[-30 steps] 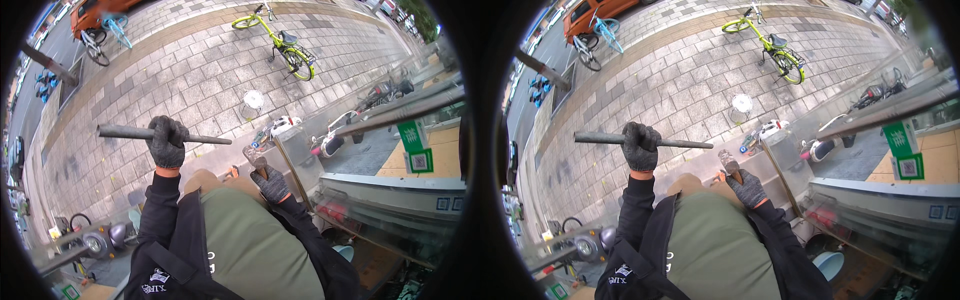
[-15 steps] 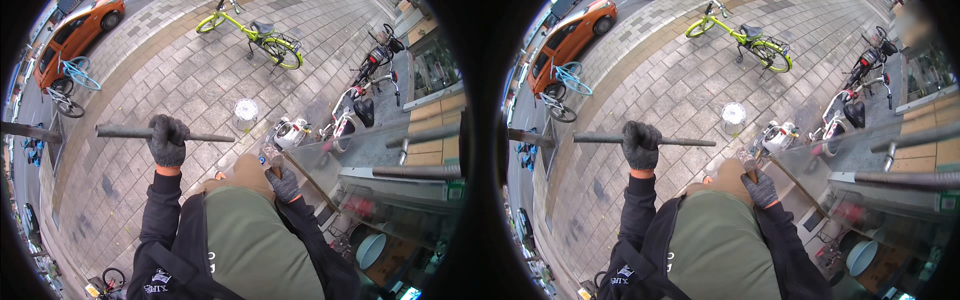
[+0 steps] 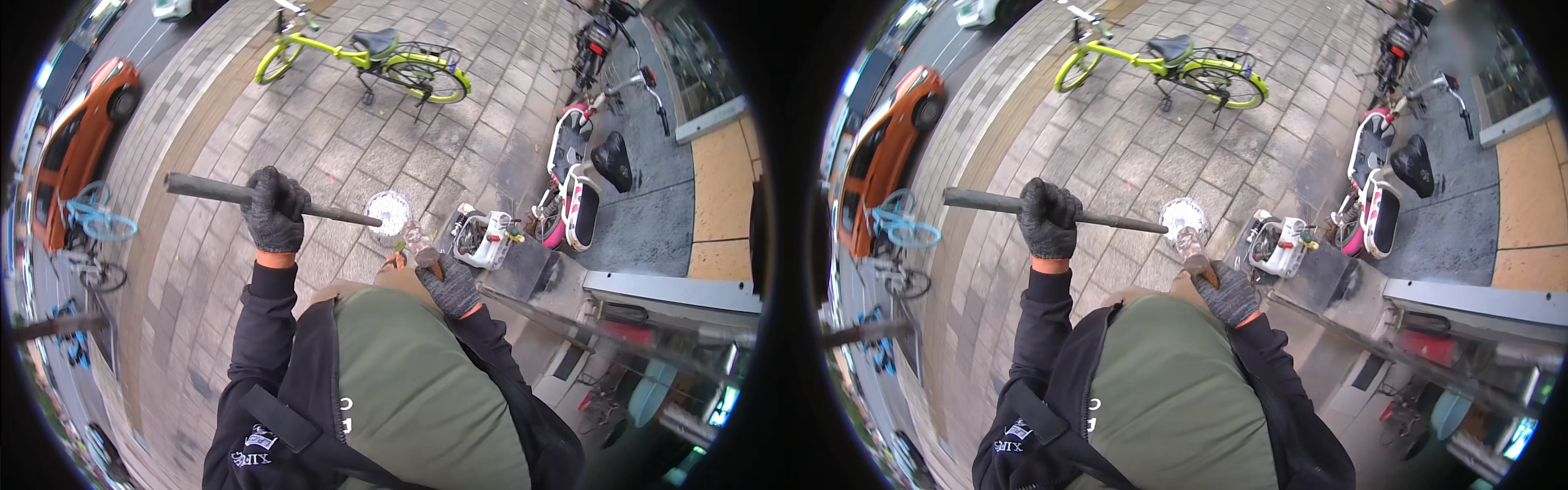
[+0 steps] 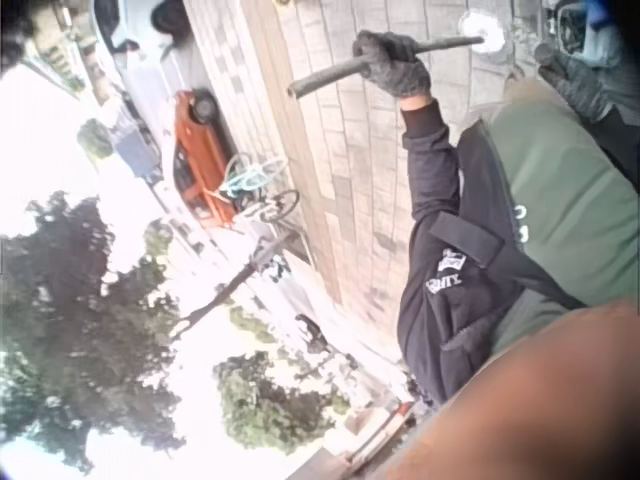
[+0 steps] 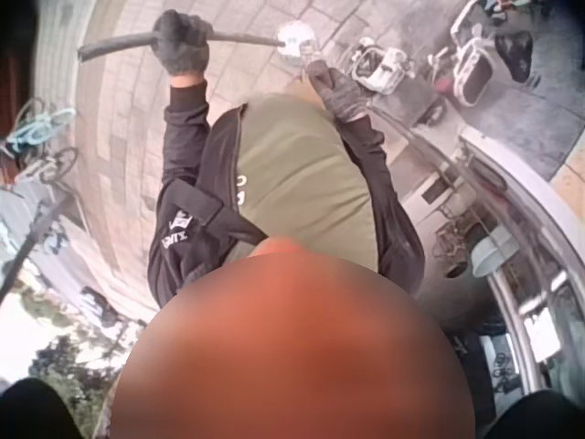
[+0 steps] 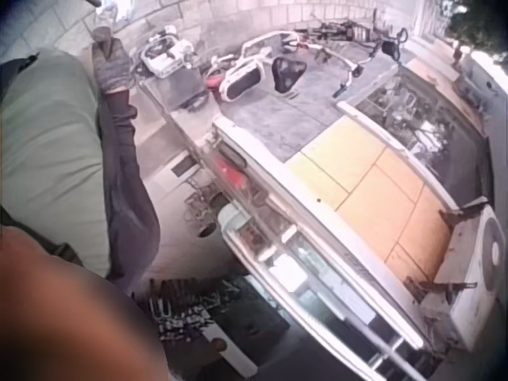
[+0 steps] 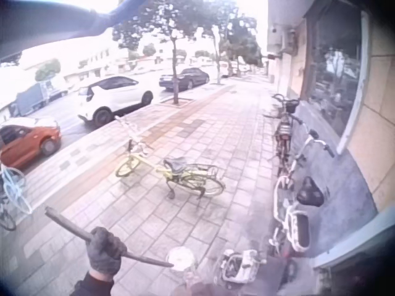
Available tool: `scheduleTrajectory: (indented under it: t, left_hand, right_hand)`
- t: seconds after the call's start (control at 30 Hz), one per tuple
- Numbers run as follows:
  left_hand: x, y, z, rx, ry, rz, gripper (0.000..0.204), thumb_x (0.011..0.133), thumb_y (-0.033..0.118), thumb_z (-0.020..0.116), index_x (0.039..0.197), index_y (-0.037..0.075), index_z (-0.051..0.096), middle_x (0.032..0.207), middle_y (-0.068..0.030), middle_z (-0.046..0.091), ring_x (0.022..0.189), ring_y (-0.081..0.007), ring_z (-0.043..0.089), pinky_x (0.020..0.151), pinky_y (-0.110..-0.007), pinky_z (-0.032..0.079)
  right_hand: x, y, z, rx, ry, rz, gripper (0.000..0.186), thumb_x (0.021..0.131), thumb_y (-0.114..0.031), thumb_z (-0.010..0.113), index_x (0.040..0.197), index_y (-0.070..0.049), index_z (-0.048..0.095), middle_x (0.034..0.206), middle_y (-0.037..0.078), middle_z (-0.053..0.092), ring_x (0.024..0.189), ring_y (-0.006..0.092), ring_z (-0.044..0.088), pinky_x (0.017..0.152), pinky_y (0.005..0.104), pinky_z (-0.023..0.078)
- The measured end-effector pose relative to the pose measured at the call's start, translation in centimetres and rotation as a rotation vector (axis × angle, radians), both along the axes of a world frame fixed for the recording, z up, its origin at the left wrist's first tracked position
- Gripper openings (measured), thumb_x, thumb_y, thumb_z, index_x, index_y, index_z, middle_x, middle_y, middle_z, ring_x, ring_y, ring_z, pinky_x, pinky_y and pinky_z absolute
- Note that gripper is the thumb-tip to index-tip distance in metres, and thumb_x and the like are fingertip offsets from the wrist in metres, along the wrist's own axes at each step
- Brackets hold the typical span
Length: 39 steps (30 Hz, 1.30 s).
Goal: The person retrieves a metal rod and a hammer from a bicycle shop and walks outside. They sit on a stool and use the hammer to tap the metal rod, then insert the rod into the seat post of a lime green bicycle. Finally, they use a tape measure to measure the rod.
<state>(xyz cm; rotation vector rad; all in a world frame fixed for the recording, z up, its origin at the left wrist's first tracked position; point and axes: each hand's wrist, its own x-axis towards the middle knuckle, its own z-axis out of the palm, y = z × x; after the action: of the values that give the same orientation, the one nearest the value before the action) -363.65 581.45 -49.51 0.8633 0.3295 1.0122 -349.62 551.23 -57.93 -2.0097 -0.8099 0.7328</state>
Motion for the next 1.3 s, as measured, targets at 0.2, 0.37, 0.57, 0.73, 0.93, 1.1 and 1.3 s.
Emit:
scheduleTrajectory:
  t: [0.2,0.37,0.57,0.73,0.93,1.1,1.3]
  left_hand:
    - [13.5,9.1,-7.8,-0.026,0.062,-0.191,0.025,0.100,0.022,0.069,0.083,0.015,0.052,0.063,0.0020,0.039,0.051,-0.0117,0.035,0.053,-0.032,0.036]
    - [23.4,17.1,-12.0,-0.102,0.239,-0.241,0.026,0.100,0.021,0.069,0.082,0.014,0.052,0.063,0.0025,0.040,0.049,-0.0109,0.036,0.051,-0.030,0.036]
    - [31.0,26.5,-21.7,-0.106,0.413,-0.286,0.023,0.097,0.016,0.073,0.083,0.006,0.058,0.063,-0.0017,0.057,0.050,-0.0105,0.050,0.049,-0.029,0.041]
    - [35.1,32.6,-26.5,-0.178,0.541,-0.291,0.027,0.098,0.018,0.073,0.080,0.007,0.058,0.064,-0.0014,0.058,0.054,-0.0098,0.052,0.052,-0.028,0.042]
    - [38.5,36.1,-39.5,-0.194,0.799,-0.099,0.025,0.099,0.017,0.071,0.081,0.009,0.056,0.063,0.0000,0.050,0.048,-0.0091,0.045,0.046,-0.028,0.037]
    - [39.9,37.2,-51.8,-0.306,0.789,0.064,0.027,0.099,0.021,0.072,0.082,0.009,0.055,0.065,-0.0008,0.050,0.050,-0.0102,0.044,0.049,-0.030,0.041]
    - [39.9,37.3,-60.9,-0.313,0.712,0.203,0.028,0.102,0.023,0.067,0.081,0.009,0.054,0.067,-0.0030,0.051,0.052,-0.0136,0.046,0.050,-0.031,0.043]
  right_hand:
    - [7.9,9.0,-5.4,-0.255,0.185,-0.179,0.038,0.095,-0.041,0.069,0.107,-0.006,0.072,0.096,0.021,0.074,0.094,0.0383,0.072,0.082,0.0450,0.055]
    - [14.3,14.8,-13.1,-0.406,0.113,-0.186,0.041,0.091,-0.042,0.070,0.108,-0.005,0.070,0.095,0.024,0.073,0.094,0.0424,0.071,0.081,0.0497,0.055]
    - [21.2,25.0,-18.8,-0.300,0.577,-0.499,0.029,0.091,-0.021,0.069,0.108,0.003,0.065,0.087,0.016,0.073,0.076,0.0237,0.074,0.061,0.0366,0.059]
    - [25.1,29.3,-30.0,-0.468,0.575,-0.442,0.025,0.092,-0.017,0.066,0.110,0.001,0.065,0.094,0.016,0.072,0.083,0.0244,0.074,0.062,0.0371,0.060]
    - [28.4,35.0,-44.6,-0.717,0.342,-0.117,0.038,0.089,-0.032,0.065,0.106,0.001,0.066,0.093,0.030,0.069,0.090,0.0490,0.067,0.083,0.0503,0.053]
    - [28.2,38.2,-57.7,-0.766,0.410,0.057,0.038,0.092,-0.034,0.063,0.116,-0.004,0.062,0.100,0.028,0.072,0.098,0.0466,0.069,0.087,0.0529,0.053]
    - [24.6,37.6,-66.9,-0.880,0.393,0.344,0.039,0.092,-0.036,0.062,0.119,-0.007,0.062,0.102,0.025,0.074,0.099,0.0441,0.071,0.088,0.0531,0.055]
